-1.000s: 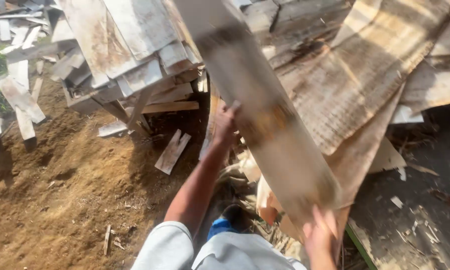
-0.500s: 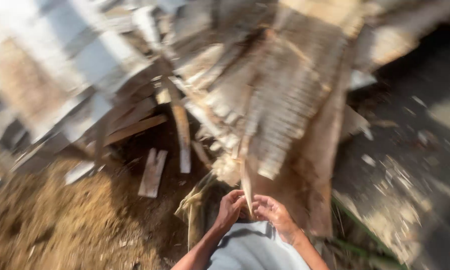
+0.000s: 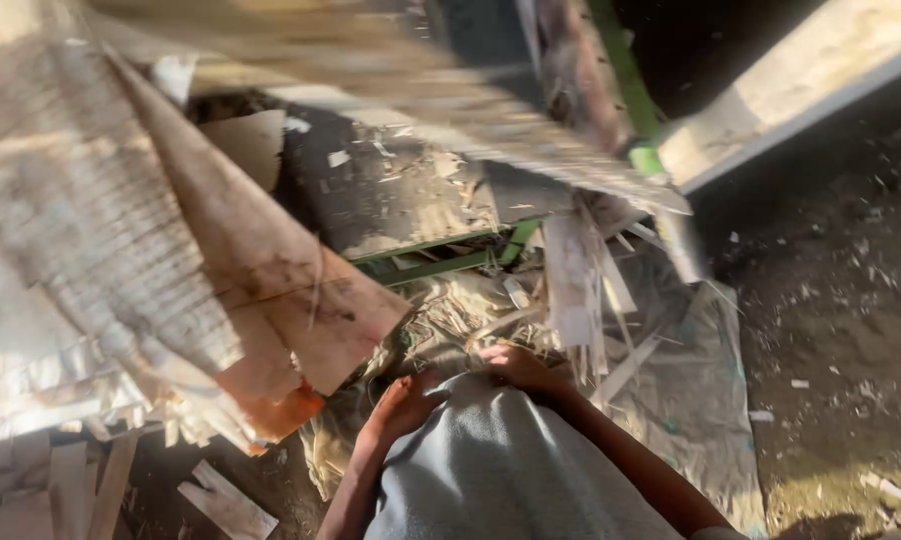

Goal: Cutting and trimming thin wood veneer sheets using a large manual guillotine-style cutter.

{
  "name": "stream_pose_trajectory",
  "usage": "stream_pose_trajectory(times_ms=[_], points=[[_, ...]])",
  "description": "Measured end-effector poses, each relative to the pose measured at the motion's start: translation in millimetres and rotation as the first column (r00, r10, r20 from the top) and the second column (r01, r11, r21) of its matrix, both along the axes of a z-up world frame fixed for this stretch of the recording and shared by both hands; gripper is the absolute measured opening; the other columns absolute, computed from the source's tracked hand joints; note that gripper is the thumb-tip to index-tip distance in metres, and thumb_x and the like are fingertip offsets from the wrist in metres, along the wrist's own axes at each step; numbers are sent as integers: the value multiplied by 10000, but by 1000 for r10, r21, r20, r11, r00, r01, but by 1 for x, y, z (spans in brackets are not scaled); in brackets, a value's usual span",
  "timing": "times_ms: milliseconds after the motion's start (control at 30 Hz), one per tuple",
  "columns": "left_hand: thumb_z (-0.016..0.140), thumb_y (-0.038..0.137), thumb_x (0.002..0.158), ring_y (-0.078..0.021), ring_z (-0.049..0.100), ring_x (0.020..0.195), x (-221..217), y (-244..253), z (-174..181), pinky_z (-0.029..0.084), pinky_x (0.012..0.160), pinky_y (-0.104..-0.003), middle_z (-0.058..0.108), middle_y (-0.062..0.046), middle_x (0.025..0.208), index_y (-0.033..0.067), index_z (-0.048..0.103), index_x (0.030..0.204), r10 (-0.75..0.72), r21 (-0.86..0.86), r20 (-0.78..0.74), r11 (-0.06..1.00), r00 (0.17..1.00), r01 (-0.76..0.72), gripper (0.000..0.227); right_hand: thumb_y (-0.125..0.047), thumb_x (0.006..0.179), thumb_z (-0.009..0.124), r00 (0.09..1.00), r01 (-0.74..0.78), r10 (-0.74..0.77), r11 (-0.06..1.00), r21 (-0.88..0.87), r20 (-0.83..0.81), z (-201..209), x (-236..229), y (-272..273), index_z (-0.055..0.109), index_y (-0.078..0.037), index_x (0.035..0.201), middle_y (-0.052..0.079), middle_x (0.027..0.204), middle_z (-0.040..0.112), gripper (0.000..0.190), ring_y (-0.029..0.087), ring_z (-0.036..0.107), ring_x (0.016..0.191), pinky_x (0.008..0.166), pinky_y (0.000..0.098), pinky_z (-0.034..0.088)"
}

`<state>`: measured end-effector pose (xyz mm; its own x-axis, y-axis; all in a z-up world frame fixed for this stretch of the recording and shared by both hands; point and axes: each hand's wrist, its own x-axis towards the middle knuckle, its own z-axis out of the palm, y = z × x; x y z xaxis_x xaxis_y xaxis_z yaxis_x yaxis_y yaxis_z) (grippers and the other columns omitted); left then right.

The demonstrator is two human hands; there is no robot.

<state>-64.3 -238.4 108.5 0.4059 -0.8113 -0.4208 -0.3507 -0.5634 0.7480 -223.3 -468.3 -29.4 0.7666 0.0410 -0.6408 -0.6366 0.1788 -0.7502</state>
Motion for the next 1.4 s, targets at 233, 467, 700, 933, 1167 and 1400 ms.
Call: stream_pose_trajectory(times_ms=[233,467,700,933,1167,1400], points=[[678,341,905,-299,721,1074,-30,-77,14,565,909,-411,736,-149,1185,133,596,1359,107,45,-104,994,989,-103,505,-393,877,724,953,212,-302,601,-771,27,8,-40,-60,490,-68,1418,183,1237,679,673,329,652,1163,1020,430,529],[684,367,903,-283,695,1159,-18,-59,7,532,992,-400,717,-119,1280,155,581,1385,133,258,-48,959,990,-116,536,-378,813,793,890,131,-436,523,-842,-132,-18,23,-108,403,-45,1431,242,1392,522,803,414,495,1260,1019,506,436],[691,357,958,-270,548,1335,13,-51,-63,436,1122,-403,607,-120,1423,103,550,1400,73,140,-169,989,983,-50,529,-311,963,666,781,32,-517,593,-805,-350,-252,-42,-141,694,3,1082,239,1058,741,337,345,709,994,884,467,556],[658,306,1069,-305,475,1390,41,-84,-12,401,1200,-453,452,-141,1562,57,461,1451,-85,-394,-879,685,470,-613,497,-261,836,727,904,327,-357,226,-918,235,-165,-100,-200,657,-53,1032,156,951,702,294,355,647,932,818,468,514],[532,493,1104,-298,535,1273,31,-116,-66,465,1081,-447,535,-197,1434,-41,402,1611,-175,-244,-970,743,172,-623,748,-245,915,723,813,567,-127,-45,-822,568,-70,-109,-275,666,9,1106,204,865,685,324,388,650,794,701,504,507],[558,415,987,-243,627,1255,68,-215,-34,539,1057,-387,601,-153,1427,2,488,1447,129,-308,-787,765,603,-565,622,-269,930,683,908,290,-372,226,-930,193,91,-91,-324,719,-34,1022,246,898,703,255,418,676,834,710,496,538]])
